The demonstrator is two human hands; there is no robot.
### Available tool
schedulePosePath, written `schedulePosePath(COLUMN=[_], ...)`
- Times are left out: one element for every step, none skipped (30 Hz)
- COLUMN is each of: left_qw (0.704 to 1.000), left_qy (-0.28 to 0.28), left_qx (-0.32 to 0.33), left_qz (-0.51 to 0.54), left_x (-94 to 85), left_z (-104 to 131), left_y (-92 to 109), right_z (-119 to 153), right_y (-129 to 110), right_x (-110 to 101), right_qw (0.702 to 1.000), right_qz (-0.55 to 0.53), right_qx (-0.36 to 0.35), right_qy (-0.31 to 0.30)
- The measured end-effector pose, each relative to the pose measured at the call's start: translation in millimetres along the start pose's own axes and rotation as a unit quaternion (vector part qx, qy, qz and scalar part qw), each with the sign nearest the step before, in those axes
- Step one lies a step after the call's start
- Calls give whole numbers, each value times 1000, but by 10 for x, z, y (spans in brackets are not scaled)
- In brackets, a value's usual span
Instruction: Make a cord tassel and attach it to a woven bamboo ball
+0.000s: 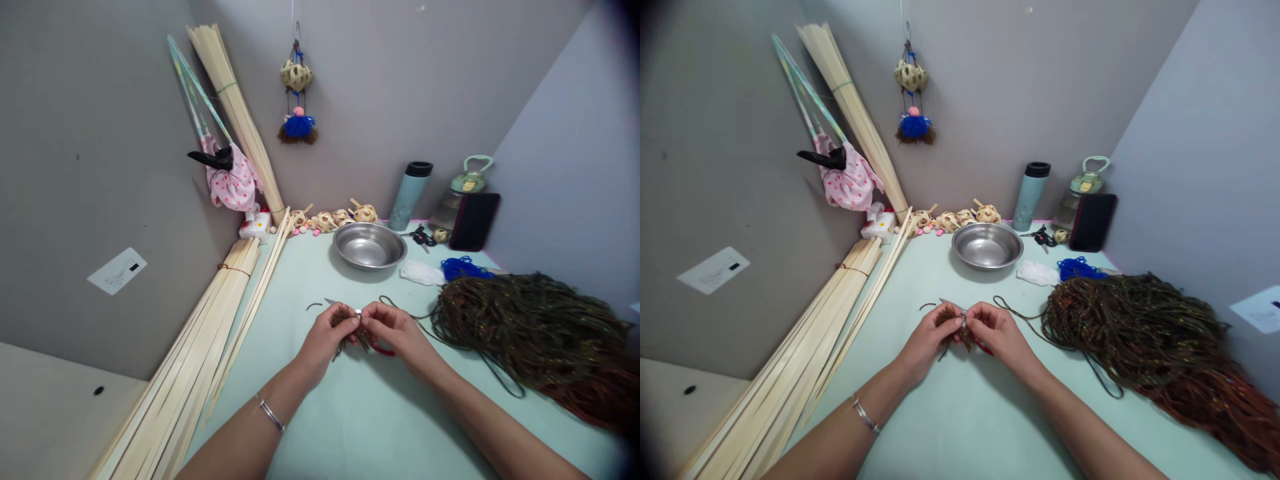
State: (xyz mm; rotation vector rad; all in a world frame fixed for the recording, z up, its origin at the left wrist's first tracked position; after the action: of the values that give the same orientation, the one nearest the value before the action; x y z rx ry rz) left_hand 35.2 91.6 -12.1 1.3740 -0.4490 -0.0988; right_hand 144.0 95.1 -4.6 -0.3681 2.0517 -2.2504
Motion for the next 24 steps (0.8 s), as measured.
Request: schedulePosePath(left_qw=[1000, 1000, 1000, 1000, 1000, 1000, 1000, 1000, 1000, 1000, 1000, 1000, 1000, 1000, 1000, 1000, 1000, 999, 999, 999, 1000, 1000, 1000, 1000], left_qy=[6, 12, 14, 15, 14, 10, 5, 1, -1, -1, -2, 0, 1, 2, 2, 3, 3, 5, 5, 4, 3, -1, -5, -9], left_qx=[-2, -3, -4, -3, -2, -3, -4, -4, -4, -4, -5, -6, -8, -11, -13, -14, -14, -13, -12, -13, -14, -16, -18, -20], left_qz=[8, 16, 22, 24, 22, 17, 9, 1, -7, -11, -13, -11, -7, 0, 9, 18, 26, 31, 33, 32, 27, 21, 14, 8], left_x=[-17, -32, -42, -47, -45, -37, -25, -14, -6, -1, 3, 2, 0, -3, -5, -9, -15, -21, -25, -27, -25, -19, -9, -1], left_z=[-4, -6, -8, -9, -10, -9, -8, -6, -4, -3, -2, 0, 1, 3, 4, 6, 8, 9, 9, 9, 8, 6, 5, 4], left_y=[-6, -10, -12, -11, -8, -8, -7, -5, -3, -3, -4, -7, -12, -18, -21, -22, -20, -15, -12, -11, -13, -19, -27, -34], right_z=[-2, -5, -7, -10, -13, -15, -17, -18, -19, -18, -17, -16, -14, -12, -9, -7, -4, -2, 1, 4, 7, 10, 13, 15], right_y=[14, 26, 35, 40, 43, 42, 39, 35, 32, 30, 31, 35, 42, 48, 53, 57, 57, 54, 49, 41, 34, 26, 19, 14], right_x=[6, 11, 15, 16, 15, 10, 4, -3, -8, -12, -12, -8, -1, 8, 16, 23, 28, 30, 30, 30, 30, 31, 32, 35], right_qw=[1000, 1000, 1000, 1000, 1000, 1000, 1000, 1000, 1000, 1000, 1000, 1000, 1000, 1000, 1000, 1000, 1000, 1000, 1000, 1000, 1000, 1000, 1000, 1000], right_qz=[-2, -3, -5, -6, -6, -5, -3, -2, 0, 1, 2, 3, 2, 2, 1, 0, -1, -2, -3, -3, -3, -3, -2, -2], right_qx=[2, 4, 5, 6, 6, 5, 4, 3, 2, 1, 1, 2, 3, 5, 6, 7, 7, 7, 6, 6, 6, 6, 6, 6], right_qy=[-3, -5, -6, -7, -6, -4, -1, 2, 4, 6, 7, 6, 3, 1, -2, -5, -6, -7, -6, -5, -5, -4, -3, -3])
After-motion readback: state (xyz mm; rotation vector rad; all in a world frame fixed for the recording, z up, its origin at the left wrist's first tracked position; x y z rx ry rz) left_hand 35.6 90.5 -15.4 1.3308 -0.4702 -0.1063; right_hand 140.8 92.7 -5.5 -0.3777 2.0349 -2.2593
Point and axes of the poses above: each hand's wrist, its own z-axis away from the middle knuckle, its own x-axis out of the palm, y = z × x, the point moved 10 cm from there along -z, towards the middle knuckle, and after that the axes turned 9 degrees about -z, right-handed, at the moved point
